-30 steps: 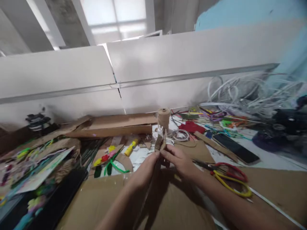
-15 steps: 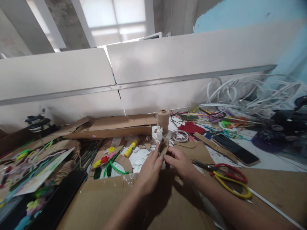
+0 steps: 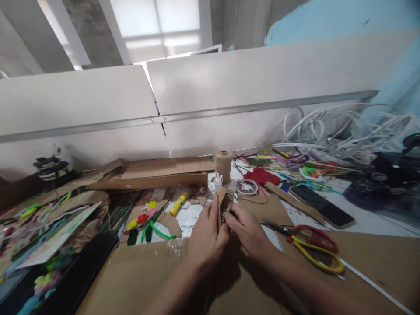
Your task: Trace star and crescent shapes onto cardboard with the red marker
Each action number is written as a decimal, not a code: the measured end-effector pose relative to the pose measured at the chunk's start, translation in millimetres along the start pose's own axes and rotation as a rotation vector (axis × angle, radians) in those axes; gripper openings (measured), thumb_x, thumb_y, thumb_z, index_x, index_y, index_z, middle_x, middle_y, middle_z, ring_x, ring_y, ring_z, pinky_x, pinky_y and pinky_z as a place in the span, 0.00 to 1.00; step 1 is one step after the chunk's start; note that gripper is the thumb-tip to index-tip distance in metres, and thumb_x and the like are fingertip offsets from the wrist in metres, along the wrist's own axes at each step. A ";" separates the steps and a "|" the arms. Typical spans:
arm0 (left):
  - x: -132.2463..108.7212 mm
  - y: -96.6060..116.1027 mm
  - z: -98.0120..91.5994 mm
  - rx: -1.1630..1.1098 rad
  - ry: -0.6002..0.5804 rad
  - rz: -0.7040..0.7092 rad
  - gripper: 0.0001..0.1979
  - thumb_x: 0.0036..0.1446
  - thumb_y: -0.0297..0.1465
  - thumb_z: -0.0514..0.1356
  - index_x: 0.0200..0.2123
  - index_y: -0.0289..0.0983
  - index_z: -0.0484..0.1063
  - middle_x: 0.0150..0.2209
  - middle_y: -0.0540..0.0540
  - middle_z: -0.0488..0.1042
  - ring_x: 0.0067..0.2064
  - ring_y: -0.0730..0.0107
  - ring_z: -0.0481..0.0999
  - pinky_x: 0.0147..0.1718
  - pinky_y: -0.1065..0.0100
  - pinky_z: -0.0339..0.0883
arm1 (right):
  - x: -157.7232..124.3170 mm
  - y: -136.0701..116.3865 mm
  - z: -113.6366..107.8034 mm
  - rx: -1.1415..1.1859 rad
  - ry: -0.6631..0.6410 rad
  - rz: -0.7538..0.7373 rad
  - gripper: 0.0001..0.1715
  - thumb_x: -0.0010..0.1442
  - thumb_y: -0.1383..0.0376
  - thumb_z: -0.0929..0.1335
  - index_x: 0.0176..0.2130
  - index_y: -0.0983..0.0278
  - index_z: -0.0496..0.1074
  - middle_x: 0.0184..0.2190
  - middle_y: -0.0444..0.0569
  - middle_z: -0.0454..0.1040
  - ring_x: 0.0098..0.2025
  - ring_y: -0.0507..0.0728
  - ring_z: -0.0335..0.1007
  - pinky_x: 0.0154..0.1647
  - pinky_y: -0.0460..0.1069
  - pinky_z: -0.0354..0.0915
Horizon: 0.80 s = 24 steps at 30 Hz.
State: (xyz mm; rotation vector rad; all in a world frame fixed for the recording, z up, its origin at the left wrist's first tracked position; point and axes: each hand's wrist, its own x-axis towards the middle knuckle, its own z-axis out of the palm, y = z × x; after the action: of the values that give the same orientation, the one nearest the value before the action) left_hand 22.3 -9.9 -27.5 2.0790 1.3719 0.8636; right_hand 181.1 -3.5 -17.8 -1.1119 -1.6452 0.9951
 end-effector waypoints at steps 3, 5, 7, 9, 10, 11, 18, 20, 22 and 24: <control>-1.8 1.8 0.0 -0.061 0.016 -0.005 0.43 0.67 0.40 0.51 0.79 0.26 0.50 0.75 0.27 0.61 0.74 0.42 0.65 0.71 0.47 0.57 | 0.2 0.9 -1.2 -0.018 -0.055 -0.010 0.20 0.69 0.52 0.62 0.33 0.61 0.71 0.31 0.50 0.77 0.35 0.61 0.70 0.42 0.54 0.64; -1.9 3.6 -1.6 -0.148 0.028 0.018 0.41 0.67 0.40 0.51 0.79 0.28 0.53 0.76 0.30 0.61 0.75 0.44 0.63 0.72 0.48 0.55 | 0.5 1.8 -1.9 -0.010 -0.084 -0.029 0.22 0.70 0.50 0.61 0.32 0.61 0.71 0.32 0.50 0.77 0.36 0.61 0.70 0.42 0.54 0.64; -1.4 6.7 -4.2 -0.238 0.036 0.032 0.38 0.68 0.40 0.52 0.77 0.32 0.58 0.76 0.34 0.62 0.74 0.45 0.64 0.72 0.49 0.55 | 1.2 3.1 -2.5 0.005 -0.099 -0.050 0.23 0.70 0.49 0.60 0.32 0.61 0.69 0.31 0.49 0.76 0.37 0.61 0.70 0.42 0.54 0.64; -1.0 11.2 -7.4 -0.297 0.034 0.025 0.34 0.69 0.39 0.51 0.74 0.36 0.64 0.74 0.38 0.67 0.71 0.46 0.69 0.70 0.51 0.58 | 2.2 4.6 -3.1 0.020 -0.108 -0.060 0.24 0.70 0.48 0.60 0.32 0.60 0.68 0.30 0.49 0.74 0.37 0.61 0.70 0.42 0.53 0.64; -0.9 13.7 -9.0 -0.312 0.032 0.019 0.32 0.69 0.38 0.51 0.72 0.37 0.67 0.71 0.39 0.71 0.69 0.46 0.71 0.68 0.52 0.61 | 2.8 5.3 -3.3 0.026 -0.112 -0.062 0.24 0.70 0.47 0.60 0.32 0.60 0.68 0.31 0.49 0.74 0.36 0.61 0.69 0.41 0.53 0.64; -1.0 16.1 -10.6 -0.324 0.027 0.013 0.30 0.70 0.38 0.50 0.70 0.37 0.70 0.69 0.39 0.74 0.66 0.47 0.74 0.66 0.54 0.64 | 3.3 5.8 -3.6 0.032 -0.115 -0.062 0.24 0.70 0.47 0.60 0.32 0.61 0.69 0.31 0.49 0.74 0.35 0.60 0.68 0.39 0.53 0.64; -3.3 18.6 -15.9 -0.413 -0.004 -0.004 0.26 0.70 0.41 0.49 0.58 0.34 0.78 0.56 0.40 0.83 0.56 0.50 0.79 0.57 0.58 0.69 | 4.8 2.4 -4.7 0.089 -0.127 -0.063 0.22 0.68 0.49 0.63 0.30 0.60 0.69 0.29 0.46 0.71 0.33 0.58 0.64 0.36 0.52 0.61; -3.1 16.5 -16.4 -0.428 -0.014 -0.005 0.26 0.71 0.41 0.49 0.57 0.34 0.79 0.55 0.40 0.83 0.55 0.50 0.79 0.57 0.58 0.69 | 4.5 1.8 -4.2 0.107 -0.123 -0.059 0.22 0.68 0.48 0.64 0.29 0.59 0.67 0.27 0.44 0.68 0.31 0.57 0.61 0.34 0.51 0.60; -2.2 15.0 -16.4 -0.436 -0.024 -0.004 0.26 0.71 0.41 0.48 0.58 0.34 0.79 0.55 0.41 0.83 0.55 0.50 0.79 0.57 0.57 0.69 | 4.5 2.0 -3.7 0.123 -0.114 -0.047 0.23 0.67 0.48 0.64 0.28 0.59 0.66 0.26 0.44 0.67 0.30 0.57 0.60 0.33 0.51 0.59; -1.0 13.8 -15.6 -0.435 -0.030 -0.003 0.26 0.71 0.40 0.49 0.59 0.35 0.78 0.57 0.41 0.82 0.57 0.50 0.79 0.59 0.56 0.69 | 5.0 2.3 -4.1 0.139 -0.104 -0.028 0.23 0.67 0.48 0.65 0.27 0.59 0.66 0.25 0.44 0.67 0.30 0.57 0.60 0.33 0.51 0.59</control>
State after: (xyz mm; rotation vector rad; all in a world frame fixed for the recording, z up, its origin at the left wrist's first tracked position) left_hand 18.9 -15.0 -7.5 1.7459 1.0575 1.0210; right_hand 184.5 2.4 -17.6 -0.9558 -1.6421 1.1473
